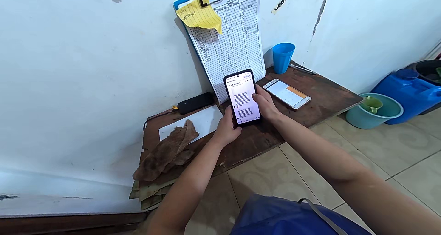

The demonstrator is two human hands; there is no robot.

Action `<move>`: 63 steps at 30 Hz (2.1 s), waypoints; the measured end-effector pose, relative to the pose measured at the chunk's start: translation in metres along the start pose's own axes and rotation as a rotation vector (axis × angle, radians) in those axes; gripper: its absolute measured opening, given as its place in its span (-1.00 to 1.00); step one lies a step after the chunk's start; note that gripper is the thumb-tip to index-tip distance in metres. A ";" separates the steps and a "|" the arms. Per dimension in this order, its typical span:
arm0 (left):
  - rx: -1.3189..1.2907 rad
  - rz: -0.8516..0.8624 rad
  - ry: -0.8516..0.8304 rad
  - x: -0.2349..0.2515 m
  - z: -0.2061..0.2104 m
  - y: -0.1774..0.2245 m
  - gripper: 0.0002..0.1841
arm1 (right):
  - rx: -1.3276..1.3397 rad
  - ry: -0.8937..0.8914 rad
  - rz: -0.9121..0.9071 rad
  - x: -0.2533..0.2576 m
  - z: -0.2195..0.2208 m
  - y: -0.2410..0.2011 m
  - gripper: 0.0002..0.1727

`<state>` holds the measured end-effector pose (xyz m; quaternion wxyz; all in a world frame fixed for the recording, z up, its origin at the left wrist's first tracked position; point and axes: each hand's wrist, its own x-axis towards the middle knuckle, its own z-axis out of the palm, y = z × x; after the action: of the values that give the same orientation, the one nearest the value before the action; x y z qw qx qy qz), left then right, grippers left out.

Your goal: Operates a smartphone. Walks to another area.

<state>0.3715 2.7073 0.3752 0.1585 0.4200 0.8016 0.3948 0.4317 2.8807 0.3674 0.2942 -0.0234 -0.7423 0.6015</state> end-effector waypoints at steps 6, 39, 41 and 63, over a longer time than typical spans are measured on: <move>-0.007 -0.002 -0.005 0.000 0.000 0.000 -0.11 | 0.026 -0.008 0.006 0.000 0.000 0.001 -0.58; -0.077 0.045 -0.002 0.002 0.000 -0.008 -0.08 | -0.019 -0.052 0.127 -0.002 -0.011 -0.004 -0.55; -0.104 0.034 -0.014 0.002 -0.001 -0.009 -0.09 | -0.062 -0.056 0.153 -0.011 -0.016 -0.005 -0.56; -0.130 0.089 -0.017 0.009 0.000 -0.015 -0.09 | -0.081 -0.183 0.138 -0.031 -0.021 0.003 -0.36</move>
<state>0.3585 2.7095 0.3645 0.1746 0.4472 0.7536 0.4491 0.4658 2.8879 0.3547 0.1821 -0.0313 -0.7864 0.5894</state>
